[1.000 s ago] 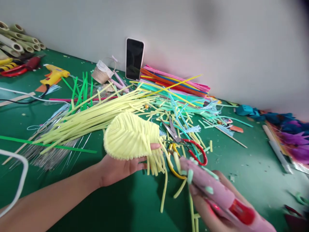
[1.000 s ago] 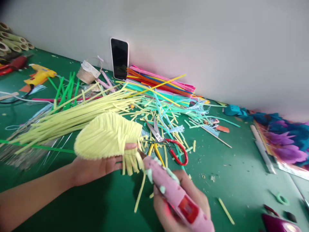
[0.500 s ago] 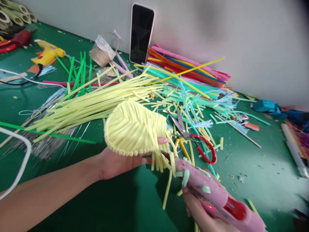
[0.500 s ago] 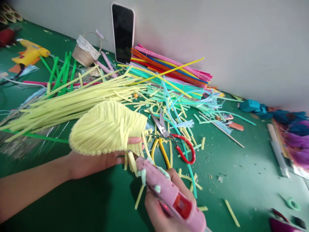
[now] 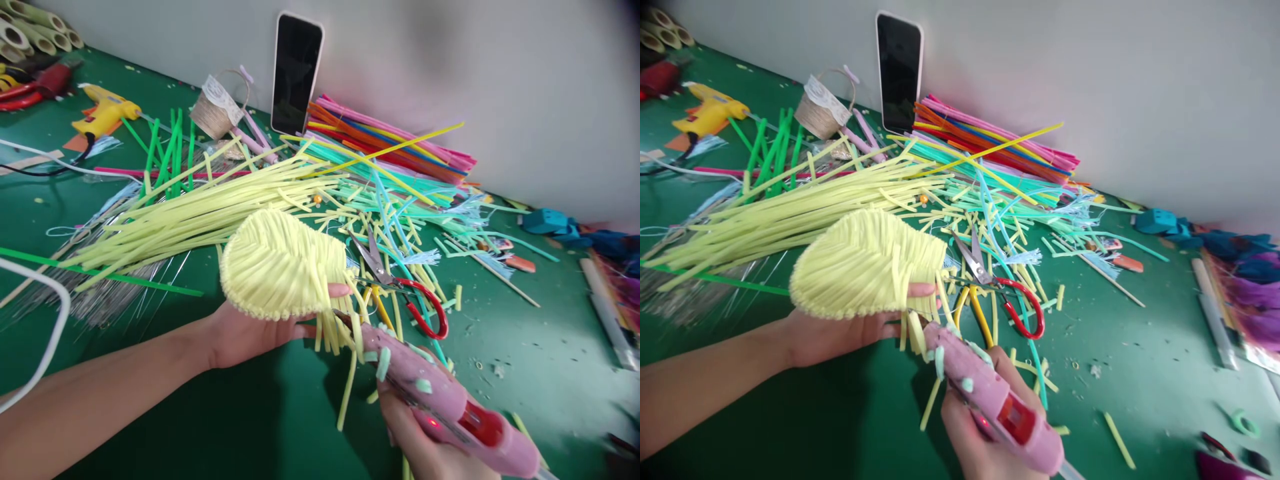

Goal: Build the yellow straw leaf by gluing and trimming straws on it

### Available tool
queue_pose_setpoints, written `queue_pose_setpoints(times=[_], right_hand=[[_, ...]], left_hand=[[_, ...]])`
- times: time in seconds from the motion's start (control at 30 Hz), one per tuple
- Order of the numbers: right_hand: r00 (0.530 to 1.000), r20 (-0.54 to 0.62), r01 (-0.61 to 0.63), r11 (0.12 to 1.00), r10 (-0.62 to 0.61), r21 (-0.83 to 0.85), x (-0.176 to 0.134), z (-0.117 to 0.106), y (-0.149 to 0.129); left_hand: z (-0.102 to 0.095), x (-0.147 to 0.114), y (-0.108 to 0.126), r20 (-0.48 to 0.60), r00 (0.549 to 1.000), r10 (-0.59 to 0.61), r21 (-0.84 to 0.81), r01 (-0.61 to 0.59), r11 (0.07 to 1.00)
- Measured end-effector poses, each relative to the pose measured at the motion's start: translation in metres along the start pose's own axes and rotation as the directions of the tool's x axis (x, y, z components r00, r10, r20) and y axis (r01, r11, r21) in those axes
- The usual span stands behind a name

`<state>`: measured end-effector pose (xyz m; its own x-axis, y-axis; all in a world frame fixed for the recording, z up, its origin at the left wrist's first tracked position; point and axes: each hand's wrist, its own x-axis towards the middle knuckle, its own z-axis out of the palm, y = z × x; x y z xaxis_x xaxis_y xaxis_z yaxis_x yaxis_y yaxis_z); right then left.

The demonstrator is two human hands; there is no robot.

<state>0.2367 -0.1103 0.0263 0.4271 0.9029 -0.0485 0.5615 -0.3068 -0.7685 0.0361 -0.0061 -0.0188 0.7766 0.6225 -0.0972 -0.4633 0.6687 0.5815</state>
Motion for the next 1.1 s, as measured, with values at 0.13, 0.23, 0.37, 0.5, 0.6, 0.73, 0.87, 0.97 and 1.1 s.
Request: queue_pose_setpoints(times=[0.13, 0.23, 0.37, 0.5, 0.6, 0.73, 0.87, 0.97, 1.1], right_hand=[[1.0, 0.007, -0.01, 1.0, 0.01, 0.005, -0.001, 0.002, 0.004], [0.999, 0.036, -0.017, 1.0, 0.016, 0.026, -0.001, 0.002, 0.004], [0.999, 0.021, -0.04, 0.999, 0.041, -0.009, 0.0, 0.001, 0.002], [0.998, 0.06, -0.005, 0.997, 0.0, 0.08, 0.003, 0.001, -0.004], [0.998, 0.062, -0.001, 0.995, -0.005, 0.101, 0.005, 0.001, -0.006], [0.997, 0.082, 0.008, 0.995, -0.016, 0.097, 0.004, 0.001, -0.004], [0.999, 0.054, -0.007, 0.998, 0.004, 0.059, 0.002, 0.001, -0.002], [0.999, 0.044, -0.004, 0.999, 0.002, 0.038, 0.002, 0.001, -0.002], [1.0, 0.011, -0.03, 0.999, 0.03, 0.013, 0.001, 0.001, -0.002]], left_hand=[[0.001, 0.0, 0.0, 0.007, 1.0, 0.001, 0.0, -0.001, 1.0], [0.002, -0.001, 0.001, -0.009, 1.0, -0.012, 0.013, 0.012, 1.0], [0.002, 0.0, 0.001, 0.001, 1.0, -0.011, 0.015, 0.011, 1.0], [0.0, 0.001, 0.001, 0.016, 1.0, 0.003, 0.025, -0.003, 1.0], [0.0, 0.001, 0.001, 0.012, 1.0, 0.004, 0.008, -0.004, 1.0], [0.003, 0.0, 0.002, -0.01, 1.0, 0.002, 0.009, -0.002, 1.0], [0.005, 0.0, 0.004, -0.042, 0.999, -0.016, 0.014, 0.017, 1.0], [0.003, 0.0, 0.003, -0.027, 0.999, -0.022, 0.005, 0.023, 1.0], [-0.001, -0.001, 0.002, -0.018, 0.999, -0.034, -0.006, 0.034, 0.999]])
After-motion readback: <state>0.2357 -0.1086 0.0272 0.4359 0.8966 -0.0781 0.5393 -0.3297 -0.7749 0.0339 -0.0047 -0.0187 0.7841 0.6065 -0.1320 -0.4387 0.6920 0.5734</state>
